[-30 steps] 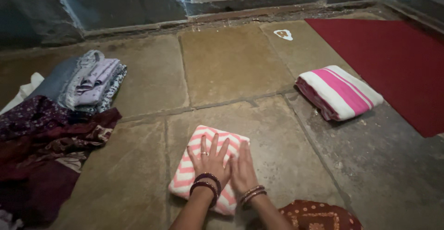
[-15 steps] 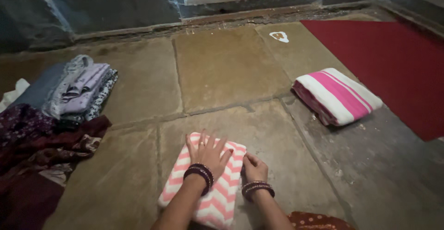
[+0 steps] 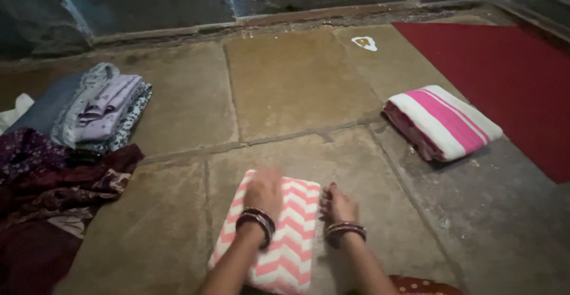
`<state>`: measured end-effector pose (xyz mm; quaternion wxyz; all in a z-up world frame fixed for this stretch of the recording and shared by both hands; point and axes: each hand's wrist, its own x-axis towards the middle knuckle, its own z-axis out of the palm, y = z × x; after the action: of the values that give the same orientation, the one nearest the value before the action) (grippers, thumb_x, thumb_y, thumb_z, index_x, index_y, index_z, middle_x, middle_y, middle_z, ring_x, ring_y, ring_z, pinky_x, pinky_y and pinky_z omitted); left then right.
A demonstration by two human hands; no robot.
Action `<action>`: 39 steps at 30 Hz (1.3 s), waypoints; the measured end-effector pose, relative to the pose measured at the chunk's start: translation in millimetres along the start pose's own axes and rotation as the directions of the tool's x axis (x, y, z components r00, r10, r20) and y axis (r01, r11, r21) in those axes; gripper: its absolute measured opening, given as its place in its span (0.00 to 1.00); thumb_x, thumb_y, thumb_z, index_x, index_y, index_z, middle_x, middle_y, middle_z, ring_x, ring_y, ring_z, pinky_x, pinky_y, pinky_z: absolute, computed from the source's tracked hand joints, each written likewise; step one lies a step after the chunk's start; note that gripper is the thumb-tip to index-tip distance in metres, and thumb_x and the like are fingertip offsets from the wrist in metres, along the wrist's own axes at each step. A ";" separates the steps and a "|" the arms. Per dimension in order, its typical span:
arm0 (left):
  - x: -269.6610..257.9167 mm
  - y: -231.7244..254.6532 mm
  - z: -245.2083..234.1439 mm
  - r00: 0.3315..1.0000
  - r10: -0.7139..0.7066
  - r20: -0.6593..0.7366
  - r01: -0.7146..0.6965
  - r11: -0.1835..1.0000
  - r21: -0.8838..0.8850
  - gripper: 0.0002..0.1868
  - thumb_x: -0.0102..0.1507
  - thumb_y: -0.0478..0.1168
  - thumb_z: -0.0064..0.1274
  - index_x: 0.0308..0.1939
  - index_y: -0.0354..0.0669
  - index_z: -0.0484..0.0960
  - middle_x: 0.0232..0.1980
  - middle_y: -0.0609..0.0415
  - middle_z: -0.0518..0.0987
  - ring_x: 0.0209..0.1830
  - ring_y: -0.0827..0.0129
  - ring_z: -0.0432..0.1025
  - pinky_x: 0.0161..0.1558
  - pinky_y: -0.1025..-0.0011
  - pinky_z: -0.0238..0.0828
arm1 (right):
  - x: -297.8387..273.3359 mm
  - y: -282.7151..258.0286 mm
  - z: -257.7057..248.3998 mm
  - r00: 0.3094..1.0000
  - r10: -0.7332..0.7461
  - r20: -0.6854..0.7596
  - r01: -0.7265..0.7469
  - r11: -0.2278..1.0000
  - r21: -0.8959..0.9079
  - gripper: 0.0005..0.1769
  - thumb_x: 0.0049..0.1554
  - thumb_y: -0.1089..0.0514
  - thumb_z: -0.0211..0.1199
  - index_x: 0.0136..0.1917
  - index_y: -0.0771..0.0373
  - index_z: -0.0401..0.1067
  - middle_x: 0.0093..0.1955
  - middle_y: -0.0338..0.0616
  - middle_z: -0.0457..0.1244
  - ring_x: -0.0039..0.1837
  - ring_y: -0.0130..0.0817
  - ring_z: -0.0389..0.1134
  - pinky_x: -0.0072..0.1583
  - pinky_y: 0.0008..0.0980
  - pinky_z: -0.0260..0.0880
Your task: The person folds a pink and white chevron-patterned towel on the floor, then places it on a stack. They then unfold a red and white floral-patterned cloth and begin to fold it.
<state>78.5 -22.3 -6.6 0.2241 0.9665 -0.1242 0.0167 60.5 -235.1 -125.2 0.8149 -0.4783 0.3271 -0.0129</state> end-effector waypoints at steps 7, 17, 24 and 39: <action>30.2 -77.9 -15.1 0.890 -0.454 0.047 0.447 0.845 -0.293 0.25 0.63 0.57 0.52 0.44 0.38 0.87 0.46 0.36 0.83 0.48 0.44 0.77 0.52 0.55 0.73 | -44.1 -55.7 22.8 0.987 -0.161 -0.009 0.131 0.834 -0.535 0.17 0.53 0.53 0.73 0.41 0.73 0.81 0.35 0.42 0.71 0.35 0.28 0.69 0.40 0.28 0.70; 39.3 -100.9 -4.9 0.794 -0.515 0.323 0.607 0.641 -0.469 0.22 0.58 0.52 0.60 0.43 0.35 0.88 0.42 0.47 0.88 0.41 0.62 0.81 0.48 0.65 0.75 | -24.1 -49.1 15.0 0.944 -0.304 0.129 0.299 0.624 -0.722 0.12 0.48 0.57 0.68 0.36 0.71 0.81 0.30 0.44 0.70 0.32 0.26 0.67 0.38 0.28 0.68; 63.9 -114.8 9.7 0.685 -0.403 0.607 0.725 0.296 -0.622 0.19 0.58 0.41 0.61 0.46 0.26 0.85 0.45 0.48 0.88 0.39 0.65 0.80 0.43 0.68 0.77 | -14.1 -36.9 8.1 0.932 -0.347 0.102 0.312 0.632 -0.709 0.13 0.49 0.55 0.68 0.34 0.69 0.81 0.28 0.41 0.70 0.30 0.23 0.67 0.37 0.26 0.68; 20.6 -67.9 -2.7 0.900 -0.434 -0.041 0.421 0.889 -0.180 0.18 0.69 0.50 0.40 0.48 0.41 0.78 0.46 0.32 0.81 0.48 0.34 0.76 0.48 0.44 0.71 | -10.8 -20.2 5.5 0.908 -0.417 0.033 0.291 0.573 -0.766 0.21 0.54 0.46 0.63 0.46 0.67 0.80 0.39 0.52 0.73 0.43 0.40 0.76 0.50 0.37 0.74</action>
<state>115.4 33.0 -31.4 0.3071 0.9464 0.0998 -0.0048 60.9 -238.2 -101.8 0.4934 -0.8265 0.2605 -0.0746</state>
